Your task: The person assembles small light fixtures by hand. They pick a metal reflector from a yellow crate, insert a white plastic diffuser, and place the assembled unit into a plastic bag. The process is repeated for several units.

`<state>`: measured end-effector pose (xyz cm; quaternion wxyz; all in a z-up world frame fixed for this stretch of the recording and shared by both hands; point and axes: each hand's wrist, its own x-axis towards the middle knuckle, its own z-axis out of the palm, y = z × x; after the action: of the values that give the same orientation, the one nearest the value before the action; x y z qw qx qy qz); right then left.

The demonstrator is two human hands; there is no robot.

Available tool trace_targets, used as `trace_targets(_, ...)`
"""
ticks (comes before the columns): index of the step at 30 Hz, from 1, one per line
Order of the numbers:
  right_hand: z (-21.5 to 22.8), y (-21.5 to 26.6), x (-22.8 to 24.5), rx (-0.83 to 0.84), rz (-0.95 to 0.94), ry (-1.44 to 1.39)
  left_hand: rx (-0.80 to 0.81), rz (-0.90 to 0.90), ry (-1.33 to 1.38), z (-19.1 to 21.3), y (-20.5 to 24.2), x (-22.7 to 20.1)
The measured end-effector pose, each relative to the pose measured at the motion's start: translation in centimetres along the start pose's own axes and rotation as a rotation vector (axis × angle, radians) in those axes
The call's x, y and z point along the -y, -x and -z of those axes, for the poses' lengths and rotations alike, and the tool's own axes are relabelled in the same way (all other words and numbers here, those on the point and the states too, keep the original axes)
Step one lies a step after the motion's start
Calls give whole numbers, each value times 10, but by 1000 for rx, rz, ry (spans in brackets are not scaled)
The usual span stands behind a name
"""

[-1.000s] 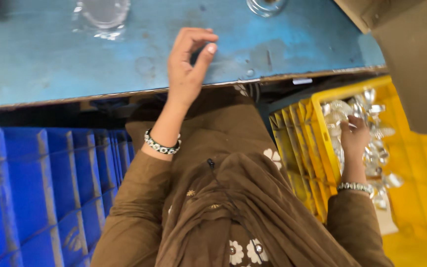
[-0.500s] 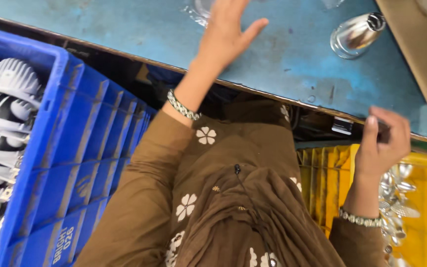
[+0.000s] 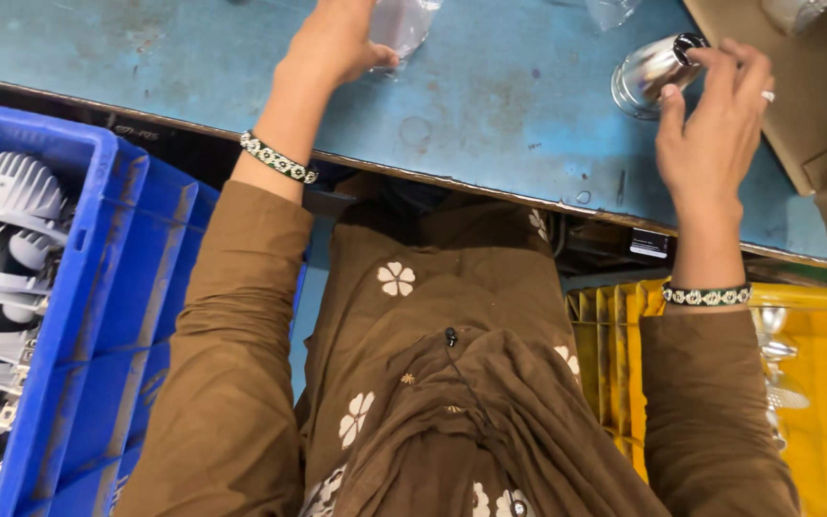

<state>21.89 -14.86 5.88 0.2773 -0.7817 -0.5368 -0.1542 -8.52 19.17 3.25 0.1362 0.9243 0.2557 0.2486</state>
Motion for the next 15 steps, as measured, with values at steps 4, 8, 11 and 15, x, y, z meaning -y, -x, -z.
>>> trace_targets(4,-7,-7,-13,51,-4,21,176,244,-49,14,3,-1)
trace_targets(8,-11,-15,-24,29,58,6,-13,149,219,35,8,-21)
trace_targets(11,-8,-19,-24,15,69,-13,21,95,679,30,17,-55)
trace_targets(15,1,-26,-17,37,37,4,299,90,1372,-7,37,-108)
